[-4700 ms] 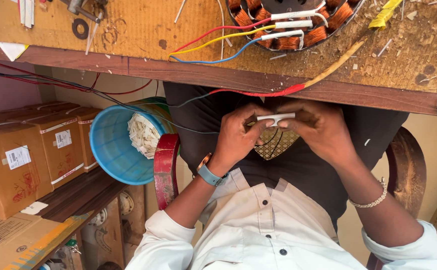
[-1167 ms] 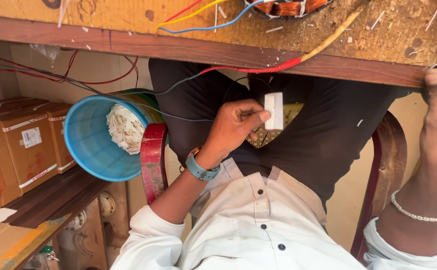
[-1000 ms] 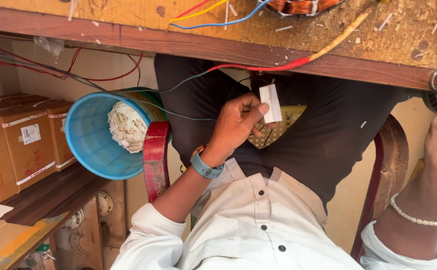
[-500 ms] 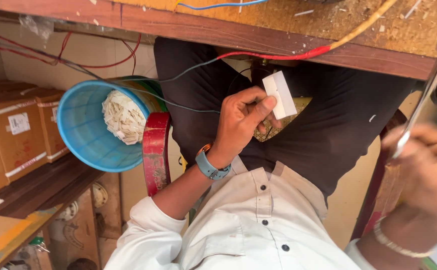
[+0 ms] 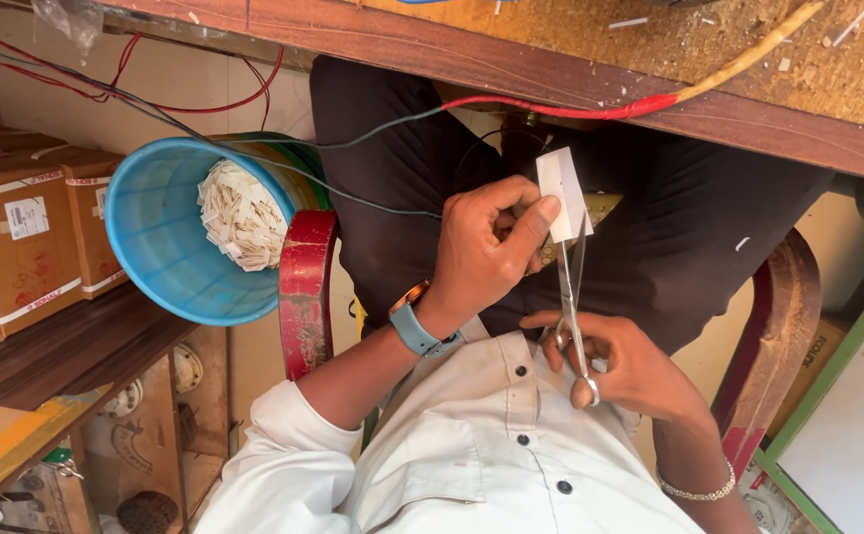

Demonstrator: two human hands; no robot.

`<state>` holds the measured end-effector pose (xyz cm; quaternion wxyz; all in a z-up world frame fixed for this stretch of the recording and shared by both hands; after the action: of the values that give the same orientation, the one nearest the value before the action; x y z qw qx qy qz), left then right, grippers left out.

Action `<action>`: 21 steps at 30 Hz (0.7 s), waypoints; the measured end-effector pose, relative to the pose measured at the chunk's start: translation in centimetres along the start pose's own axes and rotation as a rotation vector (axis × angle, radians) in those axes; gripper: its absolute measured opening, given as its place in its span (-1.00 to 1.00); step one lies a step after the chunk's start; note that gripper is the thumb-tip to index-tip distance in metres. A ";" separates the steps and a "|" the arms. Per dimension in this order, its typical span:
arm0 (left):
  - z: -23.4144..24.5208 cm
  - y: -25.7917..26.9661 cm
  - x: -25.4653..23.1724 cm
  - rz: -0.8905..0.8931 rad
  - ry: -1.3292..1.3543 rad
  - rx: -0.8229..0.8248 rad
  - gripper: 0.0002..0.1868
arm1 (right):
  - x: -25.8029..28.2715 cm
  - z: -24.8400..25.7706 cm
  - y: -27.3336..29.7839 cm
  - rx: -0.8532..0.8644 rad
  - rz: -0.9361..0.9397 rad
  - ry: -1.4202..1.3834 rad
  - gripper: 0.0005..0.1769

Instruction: The person strips insulation from wires using a yellow wire stripper, then inserts white plastic connectors onto the exposed wire ends of a motor stator. They cut a piece of white tape with scissors and wrap it around the connector assembly to secure the connections.

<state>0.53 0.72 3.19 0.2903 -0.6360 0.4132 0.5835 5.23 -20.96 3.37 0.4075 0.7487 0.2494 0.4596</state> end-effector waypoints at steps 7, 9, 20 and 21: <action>-0.1 0.0 1.1 0.049 0.062 0.075 -0.76 | -0.6 0.7 0.1 -0.127 -0.064 0.032 -0.15; -0.1 0.0 1.2 0.067 0.073 0.079 -0.77 | -0.4 0.7 0.3 -0.126 -0.073 0.017 -0.18; 0.8 0.0 -4.1 -0.070 -0.048 0.027 -0.78 | 3.8 -0.4 2.4 -0.140 0.001 0.117 -0.18; 1.2 -0.2 -5.3 -0.099 -0.056 0.014 -0.78 | 4.6 -0.3 2.6 -0.135 0.020 0.147 -0.17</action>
<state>0.18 2.79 8.16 0.3349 -0.6369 0.3769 0.5832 7.02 -18.85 7.87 0.4329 0.6862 0.2397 0.5332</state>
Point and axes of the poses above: each hand's wrist, its own y-axis away from the middle knuckle, its own z-axis out of the back of the hand, x = y × z, the point moved 2 cm from there along -y, towards the middle knuckle, and after that the axes turned 8 degrees about -z, right-handed, at the moved point
